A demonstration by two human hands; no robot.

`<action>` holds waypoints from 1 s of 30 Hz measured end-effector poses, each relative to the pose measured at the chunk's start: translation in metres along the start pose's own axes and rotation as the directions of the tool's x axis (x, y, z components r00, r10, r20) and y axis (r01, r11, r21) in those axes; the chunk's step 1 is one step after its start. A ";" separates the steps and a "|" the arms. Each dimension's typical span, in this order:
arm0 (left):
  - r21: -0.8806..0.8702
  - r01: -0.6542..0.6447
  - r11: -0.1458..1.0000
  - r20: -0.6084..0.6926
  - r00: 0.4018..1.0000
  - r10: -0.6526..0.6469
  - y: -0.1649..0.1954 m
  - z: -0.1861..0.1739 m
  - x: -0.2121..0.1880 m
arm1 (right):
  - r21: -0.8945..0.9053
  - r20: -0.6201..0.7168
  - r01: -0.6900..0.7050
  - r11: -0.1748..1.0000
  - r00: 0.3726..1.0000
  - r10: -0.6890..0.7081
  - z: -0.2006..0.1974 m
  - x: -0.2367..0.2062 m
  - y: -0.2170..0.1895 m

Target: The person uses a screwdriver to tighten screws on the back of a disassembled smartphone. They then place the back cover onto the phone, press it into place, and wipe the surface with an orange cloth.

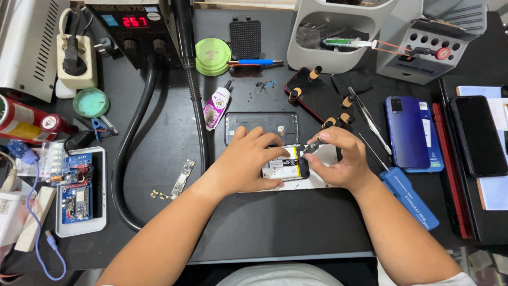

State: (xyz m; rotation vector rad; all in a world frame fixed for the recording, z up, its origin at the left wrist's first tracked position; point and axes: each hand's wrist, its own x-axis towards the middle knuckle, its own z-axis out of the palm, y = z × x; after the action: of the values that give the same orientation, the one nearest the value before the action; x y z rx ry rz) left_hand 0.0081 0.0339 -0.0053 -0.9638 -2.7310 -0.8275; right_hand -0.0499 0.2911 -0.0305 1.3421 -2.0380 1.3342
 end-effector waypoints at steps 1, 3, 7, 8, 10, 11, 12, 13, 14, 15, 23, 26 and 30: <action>0.000 0.004 1.000 0.004 1.000 -0.004 0.000 0.000 0.000 | 0.021 0.019 -0.002 1.000 1.000 0.002 -0.001 0.001 -0.001; -0.003 0.010 1.000 0.014 1.000 -0.009 0.000 0.000 0.000 | 0.061 0.059 -0.014 0.998 0.998 0.010 -0.003 0.000 -0.003; 0.002 0.005 1.000 0.007 1.000 -0.005 0.000 0.000 0.001 | 0.100 0.057 -0.098 0.990 0.994 0.092 -0.002 0.001 -0.003; 0.004 0.004 1.000 0.007 1.000 -0.004 0.000 0.000 0.001 | 0.092 0.055 -0.105 0.990 0.993 0.101 -0.003 0.002 -0.002; 0.004 0.006 1.000 0.012 1.000 -0.006 0.000 -0.001 0.001 | 0.115 0.075 -0.112 0.987 0.992 0.104 -0.005 0.004 -0.001; 0.001 0.010 1.000 0.016 1.000 -0.011 0.000 -0.001 0.001 | 0.146 0.097 -0.112 0.983 0.990 0.099 -0.006 0.004 -0.001; -0.001 0.016 1.000 0.021 1.000 -0.016 0.000 -0.001 0.001 | 0.180 0.119 -0.113 0.977 0.989 0.092 -0.007 0.005 0.000; 0.001 0.014 1.000 0.016 1.000 -0.014 0.000 -0.001 0.001 | 0.119 0.081 -0.091 0.989 0.993 0.082 -0.007 0.005 0.000; 0.003 0.011 1.000 0.011 1.000 -0.011 0.000 -0.001 0.001 | 0.058 0.043 -0.071 0.996 0.997 0.069 -0.006 0.005 0.000; 0.005 0.009 1.000 0.006 1.000 -0.009 0.000 -0.001 0.001 | -0.005 0.006 -0.054 0.999 0.999 0.054 -0.005 0.004 0.000; 0.006 0.012 1.000 0.012 1.000 -0.012 0.001 -0.001 0.000 | 0.072 0.052 -0.086 0.994 0.995 0.082 -0.005 0.001 0.001; -0.003 0.013 1.000 0.009 1.000 -0.013 0.002 -0.002 0.001 | 0.052 0.030 -0.099 0.994 0.995 0.098 -0.004 0.001 0.001; 0.004 0.016 1.000 0.013 1.000 -0.016 0.002 -0.002 0.001 | 0.109 0.071 -0.056 0.992 0.996 0.048 -0.004 -0.001 0.002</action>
State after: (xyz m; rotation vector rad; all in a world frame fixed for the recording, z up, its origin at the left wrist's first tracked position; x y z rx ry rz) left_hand 0.0082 0.0348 -0.0022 -0.9514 -2.7533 -0.8213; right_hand -0.0517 0.2954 -0.0299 1.4094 -2.0842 1.4624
